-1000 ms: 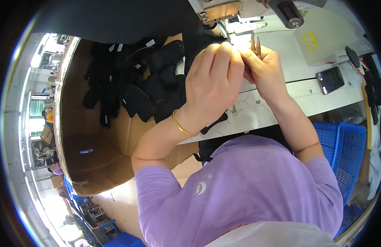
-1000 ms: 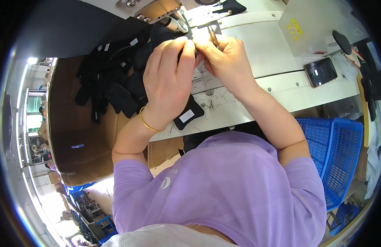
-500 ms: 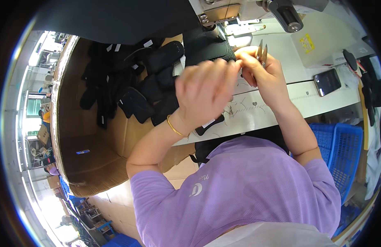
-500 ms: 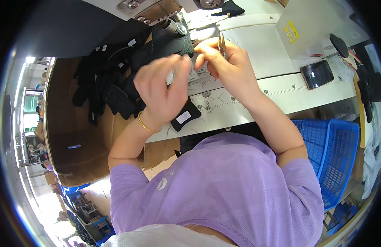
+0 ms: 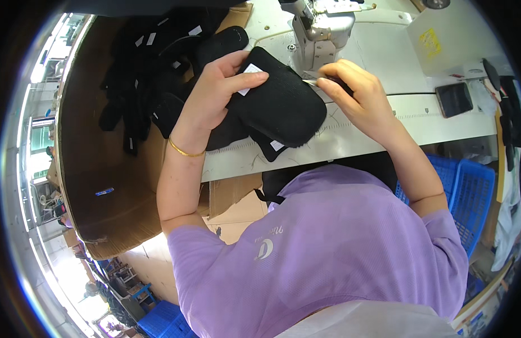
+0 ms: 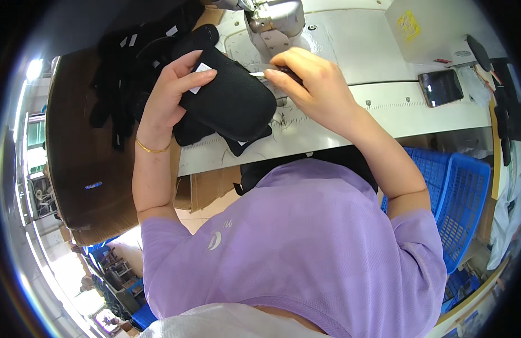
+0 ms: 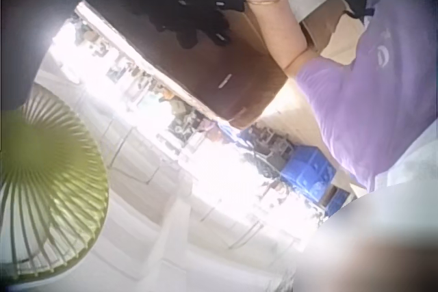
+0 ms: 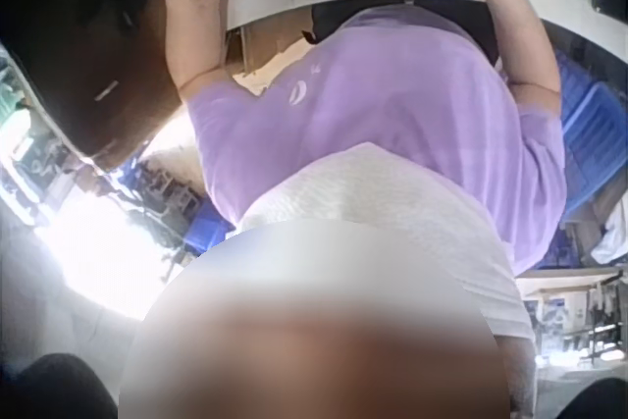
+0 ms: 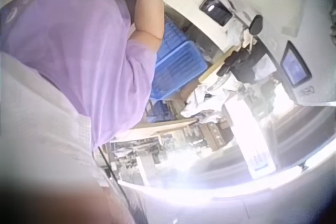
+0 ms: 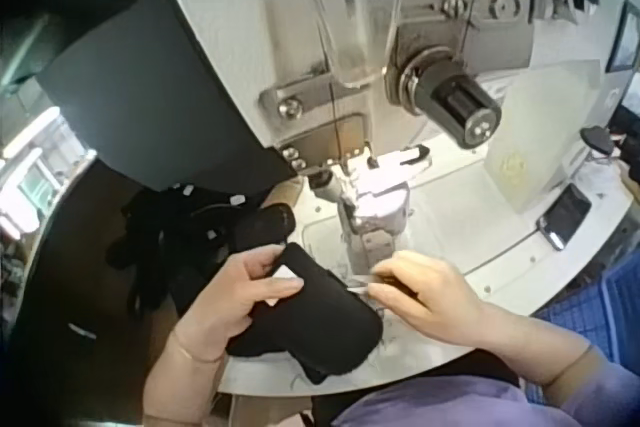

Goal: Sewing and trimming the edges of shoe upper components using an industrial sewing machine.

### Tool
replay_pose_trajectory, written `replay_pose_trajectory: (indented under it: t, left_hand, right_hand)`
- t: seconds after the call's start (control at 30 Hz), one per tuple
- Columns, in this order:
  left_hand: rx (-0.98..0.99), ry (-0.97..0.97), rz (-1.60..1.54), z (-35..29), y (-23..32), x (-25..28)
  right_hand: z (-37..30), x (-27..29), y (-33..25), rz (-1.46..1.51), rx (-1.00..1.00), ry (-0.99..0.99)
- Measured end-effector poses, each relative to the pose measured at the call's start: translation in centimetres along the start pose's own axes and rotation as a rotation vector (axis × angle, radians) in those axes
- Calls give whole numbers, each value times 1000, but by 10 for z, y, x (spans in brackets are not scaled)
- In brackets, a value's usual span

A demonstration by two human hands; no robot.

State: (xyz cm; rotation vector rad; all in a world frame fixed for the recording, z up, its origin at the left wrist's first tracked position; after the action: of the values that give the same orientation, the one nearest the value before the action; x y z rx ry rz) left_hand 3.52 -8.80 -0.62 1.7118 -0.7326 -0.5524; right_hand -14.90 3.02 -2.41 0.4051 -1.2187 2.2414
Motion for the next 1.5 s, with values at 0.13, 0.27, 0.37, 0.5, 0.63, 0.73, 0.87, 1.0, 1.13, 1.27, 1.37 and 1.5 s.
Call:
replay_pose_trajectory:
  t: [0.13, 0.27, 0.37, 0.5, 0.63, 0.73, 0.87, 1.0, 1.13, 1.27, 1.37, 1.5]
  left_hand:
    - [80, -151, 51, 7, -14, -14]
    - [91, -257, 55, 13, -19, -28]
    - [44, -160, 271, 16, -20, -27]
    - [-1, -46, 122, 17, -15, -22]
    - [236, -117, -452, 12, -24, -29]
    - [114, -43, 174, 11, -20, -23]
    - [105, -161, 75, 14, -27, -26]
    - [75, -134, -12, 12, -28, -17]
    - [102, -169, -76, 11, -31, -18]
    - [149, -222, -46, 12, -36, -24]
    - [165, -234, -77, 13, -38, -26]
    - [187, -247, -52, 12, -42, -37]
  right_hand:
    - [-1, -9, 6, -104, 88, 18]
    - [3, -2, -1, -152, 246, 17]
    - [0, 9, -12, -156, 246, 79]
    - [-24, -4, -40, -151, 486, -81]
    - [-28, -10, 0, 122, -143, 91]
    - [-26, -27, 15, 619, -340, 134]
    - [-18, -21, 31, 705, -478, 161]
    - [-22, -3, 43, 589, -475, 109]
    - [-33, -10, 29, 323, -301, -29]
    - [-28, -10, 21, 265, -88, -4]
    - [-24, -5, 21, 219, -8, -79]
    - [-35, -14, 35, 620, -412, 9]
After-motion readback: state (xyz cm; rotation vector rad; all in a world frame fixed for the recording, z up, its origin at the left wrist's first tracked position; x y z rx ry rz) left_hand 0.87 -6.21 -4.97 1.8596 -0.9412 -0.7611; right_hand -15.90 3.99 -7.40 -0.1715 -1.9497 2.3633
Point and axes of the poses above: each hand's wrist, its own z-axis towards the middle knuckle, its own x-axis out of the back of the hand, y = z × x, the point moved 6 cm from there along z, towards the middle knuckle, and after that the axes turned 5 degrees about x, right-handed, at the moved point
